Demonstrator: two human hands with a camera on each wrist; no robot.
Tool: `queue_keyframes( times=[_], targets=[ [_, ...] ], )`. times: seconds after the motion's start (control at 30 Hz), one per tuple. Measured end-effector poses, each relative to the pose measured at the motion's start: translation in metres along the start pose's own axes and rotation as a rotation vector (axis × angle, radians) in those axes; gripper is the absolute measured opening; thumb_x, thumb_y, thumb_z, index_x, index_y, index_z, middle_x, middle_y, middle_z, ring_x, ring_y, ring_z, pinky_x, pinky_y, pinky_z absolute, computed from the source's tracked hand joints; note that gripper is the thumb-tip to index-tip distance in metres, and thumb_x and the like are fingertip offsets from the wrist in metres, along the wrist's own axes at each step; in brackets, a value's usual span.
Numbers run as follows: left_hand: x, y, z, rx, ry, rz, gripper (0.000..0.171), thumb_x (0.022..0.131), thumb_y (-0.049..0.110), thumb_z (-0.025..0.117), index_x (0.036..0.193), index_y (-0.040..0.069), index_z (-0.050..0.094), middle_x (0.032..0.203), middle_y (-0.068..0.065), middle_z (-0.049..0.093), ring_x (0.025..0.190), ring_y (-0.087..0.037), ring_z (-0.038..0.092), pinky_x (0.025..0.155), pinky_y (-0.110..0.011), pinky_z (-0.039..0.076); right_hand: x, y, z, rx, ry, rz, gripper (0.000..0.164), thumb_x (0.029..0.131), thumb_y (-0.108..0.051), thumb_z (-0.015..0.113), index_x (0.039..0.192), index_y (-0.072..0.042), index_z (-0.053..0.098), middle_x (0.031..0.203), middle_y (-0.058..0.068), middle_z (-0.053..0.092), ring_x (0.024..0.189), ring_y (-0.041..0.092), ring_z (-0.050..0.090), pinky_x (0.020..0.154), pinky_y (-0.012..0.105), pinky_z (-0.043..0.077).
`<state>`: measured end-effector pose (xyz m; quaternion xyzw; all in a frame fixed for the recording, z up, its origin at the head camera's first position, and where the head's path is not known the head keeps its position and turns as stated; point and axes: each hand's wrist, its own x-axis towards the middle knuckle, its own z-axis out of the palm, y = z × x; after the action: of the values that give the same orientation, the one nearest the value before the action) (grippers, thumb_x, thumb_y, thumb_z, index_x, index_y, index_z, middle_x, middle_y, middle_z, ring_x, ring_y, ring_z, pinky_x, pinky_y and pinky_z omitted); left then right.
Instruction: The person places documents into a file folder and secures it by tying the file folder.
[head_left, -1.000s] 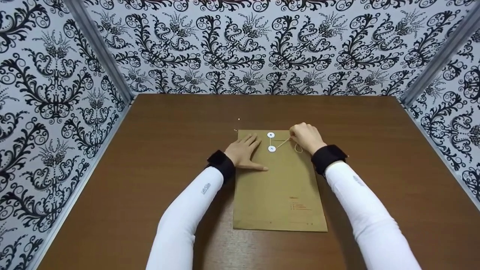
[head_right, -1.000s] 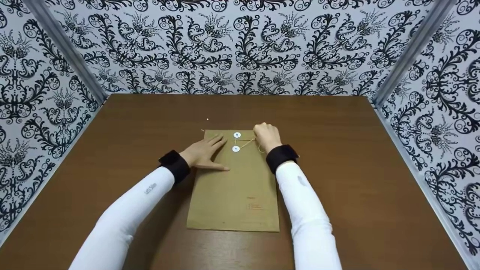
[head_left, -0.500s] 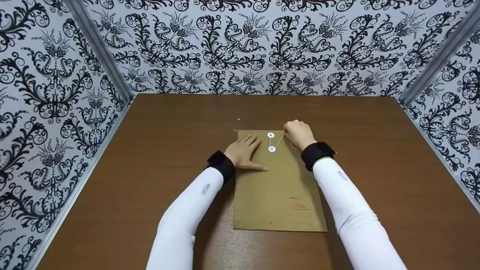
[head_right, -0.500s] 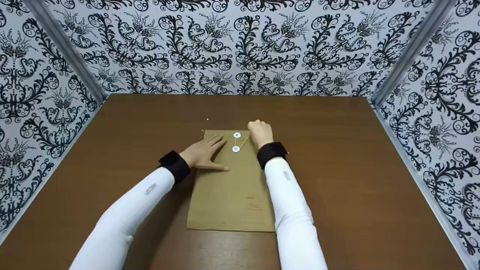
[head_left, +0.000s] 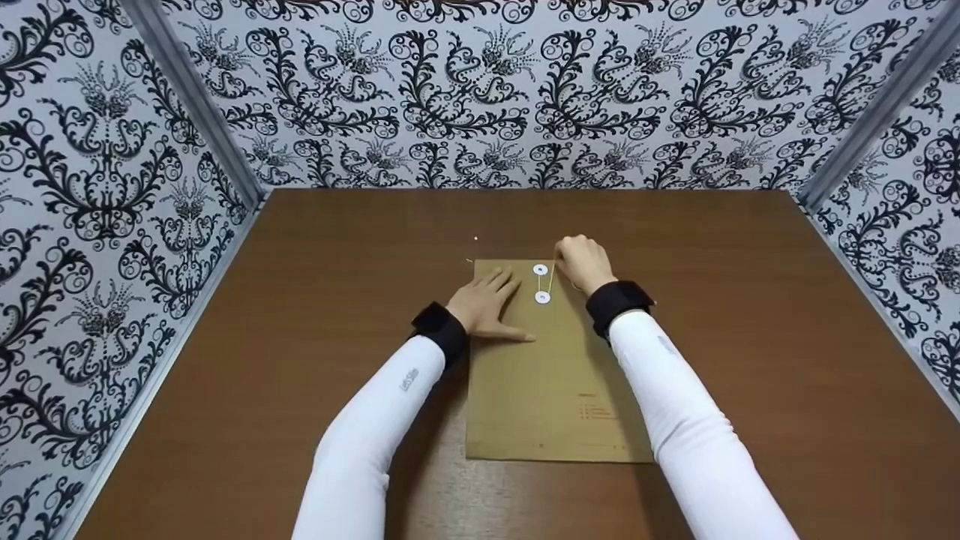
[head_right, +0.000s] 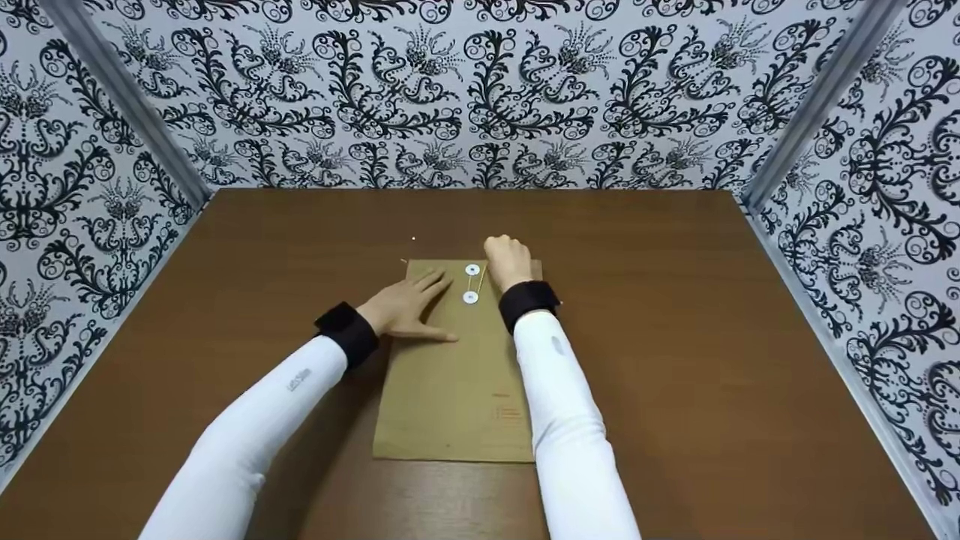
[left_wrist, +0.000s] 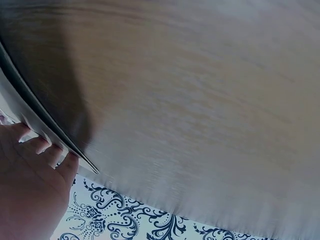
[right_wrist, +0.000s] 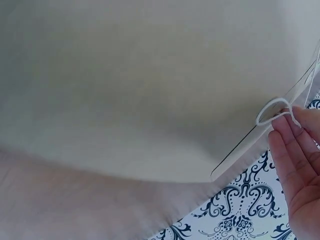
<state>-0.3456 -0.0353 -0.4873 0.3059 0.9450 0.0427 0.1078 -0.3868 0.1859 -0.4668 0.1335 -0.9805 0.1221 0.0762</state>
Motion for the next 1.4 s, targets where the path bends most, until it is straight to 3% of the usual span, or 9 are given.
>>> queue_keyframes(
  times=[0.7, 1.4],
  targets=[
    [0.004, -0.001, 0.001, 0.027, -0.036, -0.024, 0.116, 0.08, 0.084, 0.059, 0.166, 0.018, 0.015, 0.175, -0.006, 0.012, 0.164, -0.025, 0.011, 0.132, -0.042, 0.02, 0.016, -0.019, 0.01, 0.001, -0.027, -0.047, 0.012, 0.094, -0.007, 0.069, 0.097, -0.001, 0.078, 0.103, 0.019, 0.079, 0.096, 0.041, 0.074, 0.083, 0.053, 0.06],
    [0.002, 0.001, -0.002, 0.022, -0.051, -0.031, 0.115, 0.081, 0.083, 0.059, 0.166, 0.018, 0.016, 0.176, -0.005, 0.01, 0.164, -0.025, 0.01, 0.133, -0.042, 0.02, 0.018, -0.024, 0.019, -0.068, -0.002, -0.158, 0.01, 0.093, -0.009, 0.07, 0.096, -0.004, 0.078, 0.1, 0.015, 0.076, 0.095, 0.039, 0.074, 0.08, 0.053, 0.06]
  ],
)
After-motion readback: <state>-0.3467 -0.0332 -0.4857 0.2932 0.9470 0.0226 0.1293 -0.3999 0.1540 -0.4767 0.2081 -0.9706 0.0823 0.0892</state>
